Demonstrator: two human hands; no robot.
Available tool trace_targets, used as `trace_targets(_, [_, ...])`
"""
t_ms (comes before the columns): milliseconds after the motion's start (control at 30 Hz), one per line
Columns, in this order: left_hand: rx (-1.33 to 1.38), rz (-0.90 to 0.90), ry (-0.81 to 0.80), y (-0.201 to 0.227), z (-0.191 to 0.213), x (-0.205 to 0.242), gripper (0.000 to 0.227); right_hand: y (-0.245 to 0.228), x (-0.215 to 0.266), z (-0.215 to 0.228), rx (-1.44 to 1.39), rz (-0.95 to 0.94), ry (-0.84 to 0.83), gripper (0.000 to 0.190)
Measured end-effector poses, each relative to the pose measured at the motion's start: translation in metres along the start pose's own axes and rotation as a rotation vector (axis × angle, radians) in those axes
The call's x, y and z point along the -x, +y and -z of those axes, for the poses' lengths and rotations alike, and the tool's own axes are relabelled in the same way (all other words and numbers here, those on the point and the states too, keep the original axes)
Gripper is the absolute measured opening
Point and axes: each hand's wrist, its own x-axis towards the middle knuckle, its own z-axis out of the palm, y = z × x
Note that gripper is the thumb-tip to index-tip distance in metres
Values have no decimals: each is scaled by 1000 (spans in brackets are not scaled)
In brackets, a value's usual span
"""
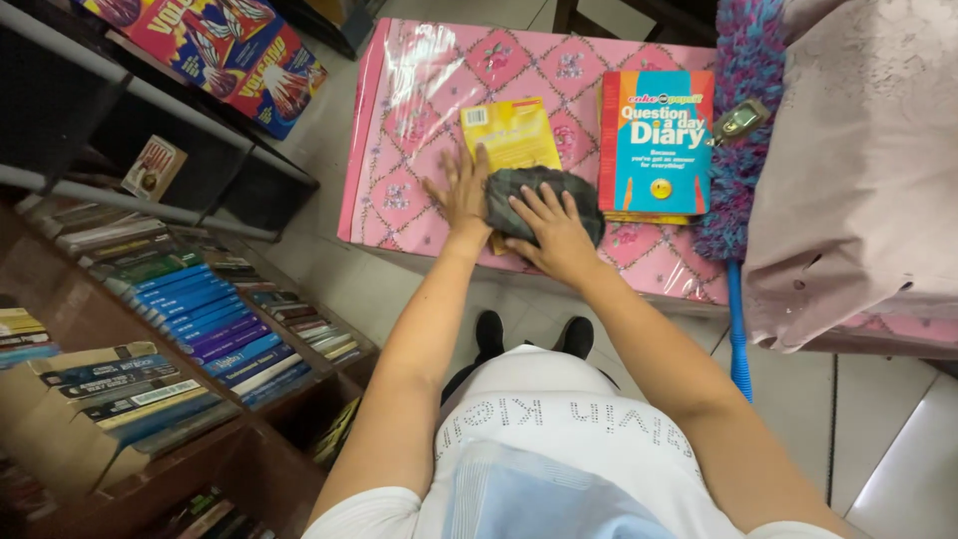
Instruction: Cleaning and organizing books on a shelf using a duster and a cloth.
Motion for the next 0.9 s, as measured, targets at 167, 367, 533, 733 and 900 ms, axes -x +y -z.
trace_targets(167, [-107, 7, -269, -10, 25, -3, 70, -2, -2, -16, 225, 15, -37, 73])
trace_targets(367, [15, -3, -236, 0, 55, -8, 72, 8, -48, -26, 294, -69, -65, 79])
trace_targets(533, [59, 6, -186, -13, 43, -13, 85, 28, -91, -18, 303, -65, -111, 90])
trace_targets(733, [34, 46, -202, -10, 48, -18, 77, 42, -119, -5, 221, -51, -273, 112])
trace_targets(900, [28, 92, -217, 0, 54, -18, 83, 17, -65, -20, 320, 5, -168, 96])
